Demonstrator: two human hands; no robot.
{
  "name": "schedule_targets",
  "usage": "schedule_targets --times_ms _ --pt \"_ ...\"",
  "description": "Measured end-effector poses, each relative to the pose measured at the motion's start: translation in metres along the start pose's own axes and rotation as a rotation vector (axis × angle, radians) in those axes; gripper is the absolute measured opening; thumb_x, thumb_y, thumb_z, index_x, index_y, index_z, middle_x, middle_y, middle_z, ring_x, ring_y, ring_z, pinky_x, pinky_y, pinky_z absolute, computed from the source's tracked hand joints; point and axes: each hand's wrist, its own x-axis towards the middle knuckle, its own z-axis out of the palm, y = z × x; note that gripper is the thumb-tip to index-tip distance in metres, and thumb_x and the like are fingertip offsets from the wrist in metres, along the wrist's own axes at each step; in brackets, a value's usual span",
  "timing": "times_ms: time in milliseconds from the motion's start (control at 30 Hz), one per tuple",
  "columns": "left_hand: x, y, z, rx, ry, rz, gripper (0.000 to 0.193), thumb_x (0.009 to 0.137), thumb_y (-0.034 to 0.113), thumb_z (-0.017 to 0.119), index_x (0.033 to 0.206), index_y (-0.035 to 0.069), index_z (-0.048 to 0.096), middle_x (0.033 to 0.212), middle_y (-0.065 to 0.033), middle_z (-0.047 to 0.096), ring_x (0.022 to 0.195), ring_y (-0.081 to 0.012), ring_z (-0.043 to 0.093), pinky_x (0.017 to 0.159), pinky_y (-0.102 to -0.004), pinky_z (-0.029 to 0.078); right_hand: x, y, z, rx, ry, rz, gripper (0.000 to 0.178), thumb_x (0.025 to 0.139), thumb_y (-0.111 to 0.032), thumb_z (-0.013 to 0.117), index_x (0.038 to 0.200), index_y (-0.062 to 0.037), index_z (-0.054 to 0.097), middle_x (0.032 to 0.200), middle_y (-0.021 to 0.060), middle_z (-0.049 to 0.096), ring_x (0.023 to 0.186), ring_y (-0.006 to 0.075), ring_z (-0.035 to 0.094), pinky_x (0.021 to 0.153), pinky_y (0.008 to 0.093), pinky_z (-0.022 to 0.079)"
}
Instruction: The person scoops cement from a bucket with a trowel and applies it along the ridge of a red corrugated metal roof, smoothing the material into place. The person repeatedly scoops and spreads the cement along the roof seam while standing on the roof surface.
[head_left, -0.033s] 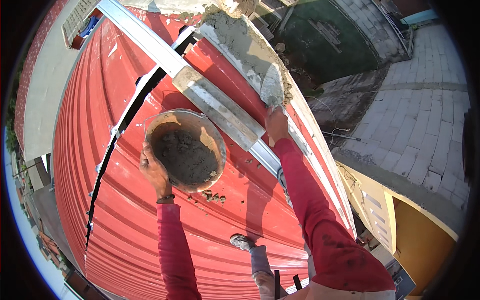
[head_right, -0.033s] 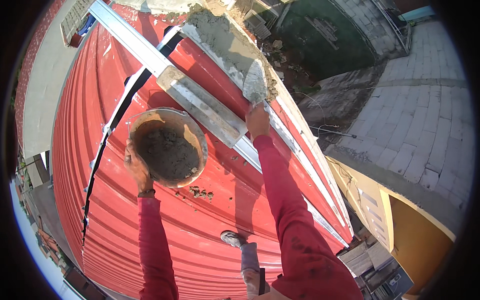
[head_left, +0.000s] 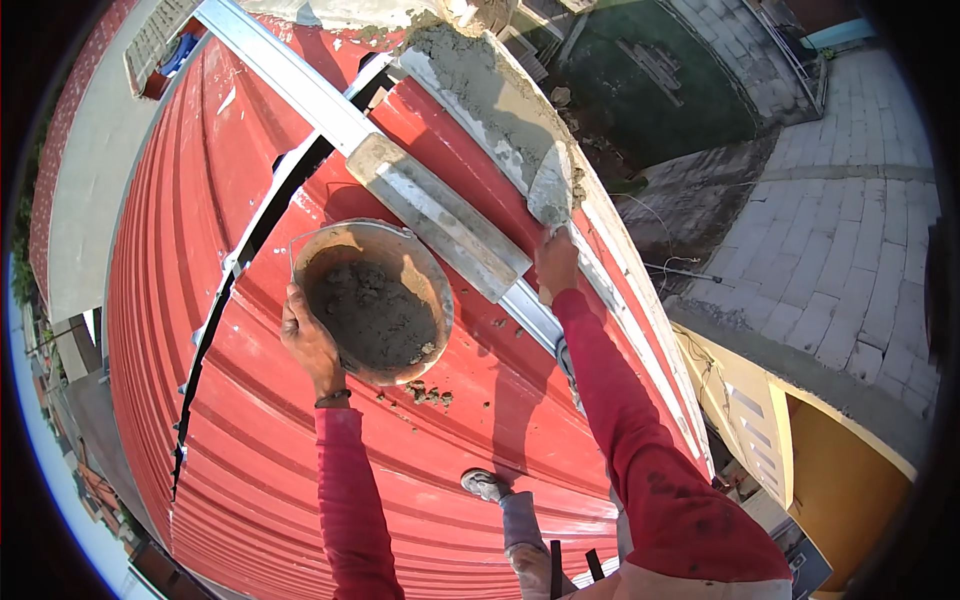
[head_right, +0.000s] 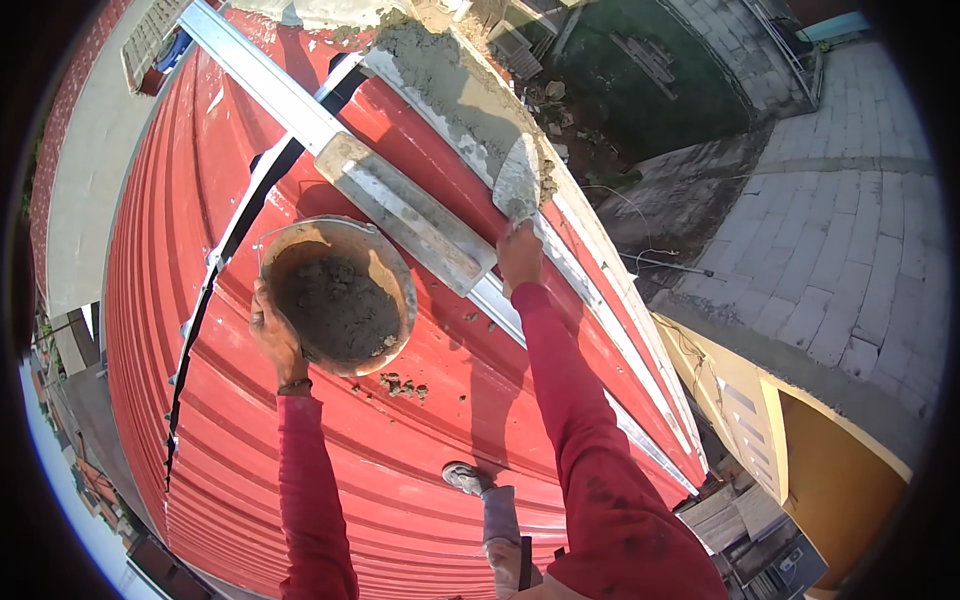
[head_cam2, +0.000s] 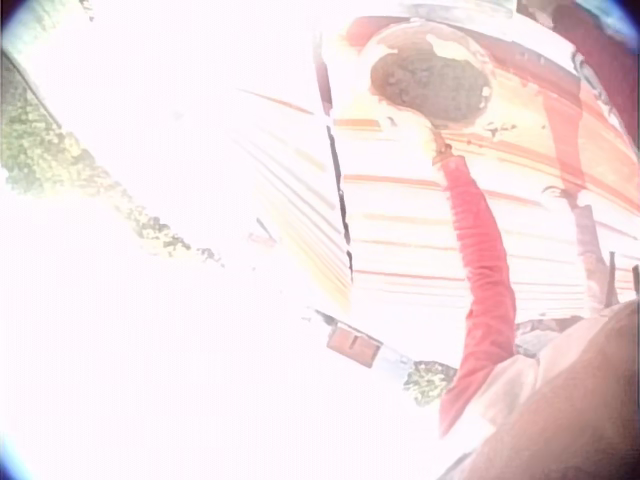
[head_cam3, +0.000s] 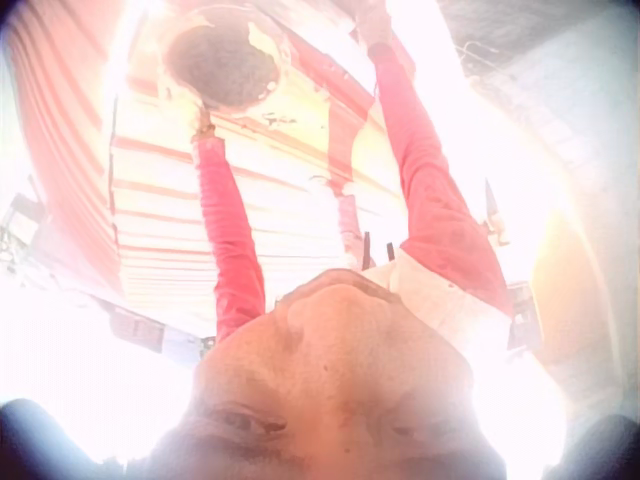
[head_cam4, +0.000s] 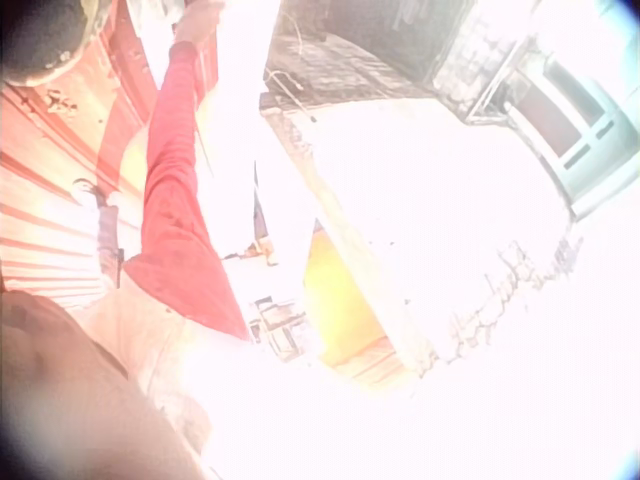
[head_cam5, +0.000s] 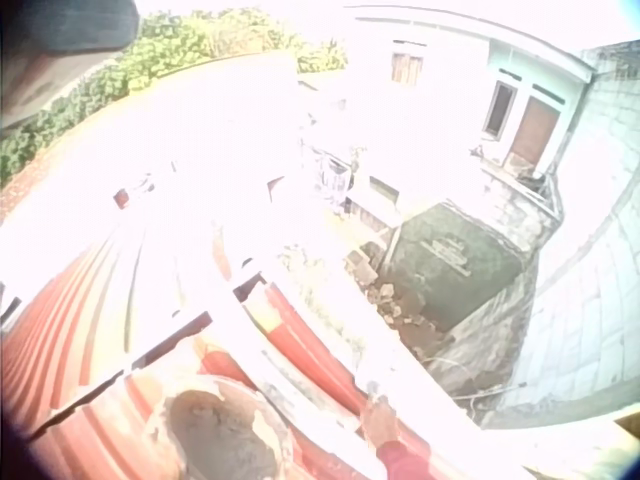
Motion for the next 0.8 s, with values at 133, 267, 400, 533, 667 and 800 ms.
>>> schedule_targets --times_ms 133,267,400,533,667,800 --pt "0.003 -0.022 -0.01 -0.066 0.011 0.03 0.04 0.102 0.042 0.053 0.081 0.007 0.054 0.076 0.0053 0.045 0.071 -0.0058 0.037 0.066 -0.0246 0.031 -0.043 -0.035 0.004 0.36 -0.031 0.255 0.044 0.102 -0.034 0.042 0.087 0.0053 0.055 0.065 0.0172 0.06 0.05 0.0263 0.062 0.048 0.0427 0.053" --pt "0.002 -0.018 -0.022 0.015 -0.04 -0.038 0.046 0.102 0.043 0.053 0.075 0.008 0.06 0.071 0.0075 0.044 0.067 -0.0045 0.035 0.061 -0.0228 0.031 0.0 -0.121 0.055 0.616 -0.101 0.258 0.055 0.101 -0.031 0.035 0.074 0.0093 0.06 0.061 0.0229 0.064 0.052 0.0316 0.066 0.052 0.0428 0.054" --pt "0.004 -0.011 -0.029 0.053 0.011 0.005 0.05 0.102 0.045 0.053 0.065 0.012 0.045 0.067 0.0091 0.03 0.063 -0.0051 0.023 0.056 -0.0248 0.02 0.013 -0.213 0.091 0.749 -0.186 0.2 0.053 0.1 -0.028 0.037 0.072 0.0096 0.061 0.068 0.0286 0.066 0.061 0.0382 0.068 0.063 0.0452 0.056" --pt "-0.009 -0.009 0.011 -0.056 -0.023 -0.014 0.05 0.101 0.043 0.055 0.063 0.013 0.04 0.065 0.0091 0.03 0.061 -0.0046 0.024 0.055 -0.0247 0.02 0.093 -0.224 0.089 0.397 -0.045 -0.044 0.044 0.096 -0.031 0.045 0.084 0.0058 0.065 0.088 0.0315 0.067 0.085 0.0447 0.068 0.076 0.0502 0.055" --pt "0.0 -0.005 -0.012 -0.037 0.024 0.007 0.054 0.102 0.039 0.055 0.06 0.015 0.032 0.063 0.0094 0.027 0.06 -0.0043 0.022 0.053 -0.0251 0.018 0.091 -0.176 0.051 0.04 -0.183 -0.166 0.041 0.095 -0.035 0.05 0.099 0.0027 0.066 0.101 0.0307 0.067 0.097 0.0454 0.065 0.086 0.0514 0.052" --pt "0.004 -0.014 -0.014 -0.071 0.051 0.018 0.054 0.102 0.038 0.055 0.06 0.014 0.031 0.063 0.0089 0.026 0.06 -0.0051 0.021 0.054 -0.0258 0.019 0.034 -0.09 -0.035 -0.319 -0.15 -0.099 0.046 0.099 -0.04 0.045 0.102 0.0021 0.063 0.092 0.0319 0.067 0.091 0.0479 0.065 0.083 0.0548 0.051"
